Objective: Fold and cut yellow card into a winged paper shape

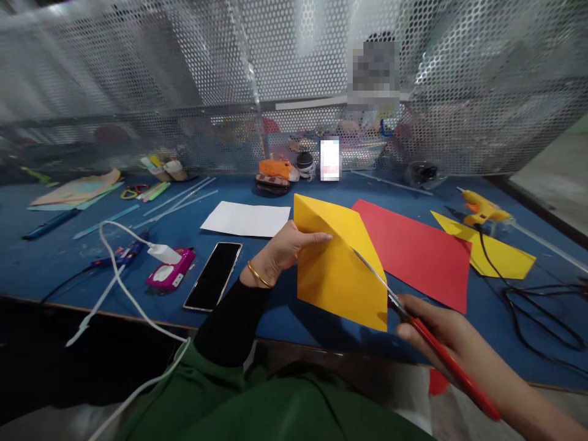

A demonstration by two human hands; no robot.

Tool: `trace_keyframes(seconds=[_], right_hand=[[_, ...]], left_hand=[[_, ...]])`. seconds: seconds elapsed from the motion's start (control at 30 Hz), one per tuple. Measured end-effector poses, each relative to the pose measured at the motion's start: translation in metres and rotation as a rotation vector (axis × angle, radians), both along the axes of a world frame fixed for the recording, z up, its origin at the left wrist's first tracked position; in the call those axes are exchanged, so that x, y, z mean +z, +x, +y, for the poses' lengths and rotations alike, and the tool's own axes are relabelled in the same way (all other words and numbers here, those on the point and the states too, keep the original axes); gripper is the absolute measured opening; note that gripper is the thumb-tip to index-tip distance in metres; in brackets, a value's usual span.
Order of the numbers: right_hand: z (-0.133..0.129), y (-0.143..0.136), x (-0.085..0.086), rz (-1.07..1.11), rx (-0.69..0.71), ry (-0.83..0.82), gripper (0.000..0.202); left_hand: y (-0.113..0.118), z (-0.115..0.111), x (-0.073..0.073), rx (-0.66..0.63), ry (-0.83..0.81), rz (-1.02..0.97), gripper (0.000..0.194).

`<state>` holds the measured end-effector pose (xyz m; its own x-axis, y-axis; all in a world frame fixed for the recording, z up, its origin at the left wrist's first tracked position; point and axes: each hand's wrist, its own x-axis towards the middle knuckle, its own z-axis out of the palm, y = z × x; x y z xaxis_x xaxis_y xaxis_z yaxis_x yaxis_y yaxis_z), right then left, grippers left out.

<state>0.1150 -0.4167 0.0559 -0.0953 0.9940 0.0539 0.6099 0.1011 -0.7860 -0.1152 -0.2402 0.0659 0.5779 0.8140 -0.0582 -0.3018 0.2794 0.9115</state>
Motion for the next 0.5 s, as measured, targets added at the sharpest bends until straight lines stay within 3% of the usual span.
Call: trace_keyframes(seconds=[0.13, 0.5], right_hand=[[0.002, -0.001, -0.002, -0.012, 0.045, -0.089, 0.036], [0.003, -0.011, -0.004, 0.021, 0.029, -0.057, 0.042]], left_hand=[[0.001, -0.004, 0.002, -0.036, -0.022, 0.026, 0.043], [0.000, -0.002, 0.001, -0.032, -0.035, 0.028, 0.043]])
